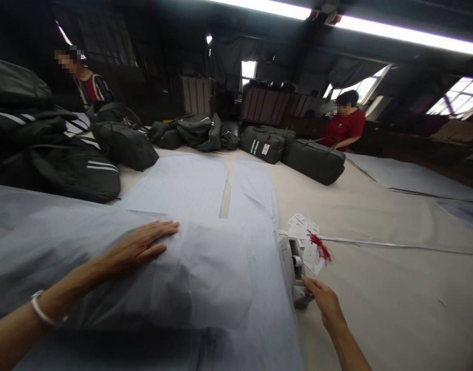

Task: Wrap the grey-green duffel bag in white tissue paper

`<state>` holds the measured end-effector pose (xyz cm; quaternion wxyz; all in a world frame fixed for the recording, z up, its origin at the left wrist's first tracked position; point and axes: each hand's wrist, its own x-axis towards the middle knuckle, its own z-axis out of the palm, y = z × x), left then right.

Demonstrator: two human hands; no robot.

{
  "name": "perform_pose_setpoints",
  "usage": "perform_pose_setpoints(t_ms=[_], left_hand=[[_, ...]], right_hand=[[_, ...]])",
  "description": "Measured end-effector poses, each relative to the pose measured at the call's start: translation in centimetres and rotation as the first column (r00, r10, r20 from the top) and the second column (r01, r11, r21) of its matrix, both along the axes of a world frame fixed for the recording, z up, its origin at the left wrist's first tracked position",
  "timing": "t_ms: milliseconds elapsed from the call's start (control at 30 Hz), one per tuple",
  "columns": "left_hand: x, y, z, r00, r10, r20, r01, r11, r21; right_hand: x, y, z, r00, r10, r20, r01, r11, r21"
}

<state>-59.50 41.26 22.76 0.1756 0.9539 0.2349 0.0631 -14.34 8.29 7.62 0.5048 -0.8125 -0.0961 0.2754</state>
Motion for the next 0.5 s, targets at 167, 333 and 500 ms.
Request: perform_pose_setpoints(t_ms=[167, 333, 500], left_hand=[[0.0, -0.3, 0.2, 1.000, 0.004, -0.013, -0.003, 1.000, 0.030], [-0.3, 0.6, -0.9, 0.999, 0.013, 0.050, -0.016, 0.998, 0.061], [-0.2, -0.5, 0.1, 0.999, 0.030, 0.030, -0.031, 0.999, 0.015]], right_hand=[[-1.0, -2.1, 1.5, 0.986, -0.164, 0.031, 0.158, 0.976, 0.150], [-3.0, -5.8, 0.8, 0.951, -0.219, -0.217, 0.255, 0.955, 0.154], [-5.0, -4.7, -0.1, 0.979, -0.005, -0.203, 0.007, 1.000, 0.011]])
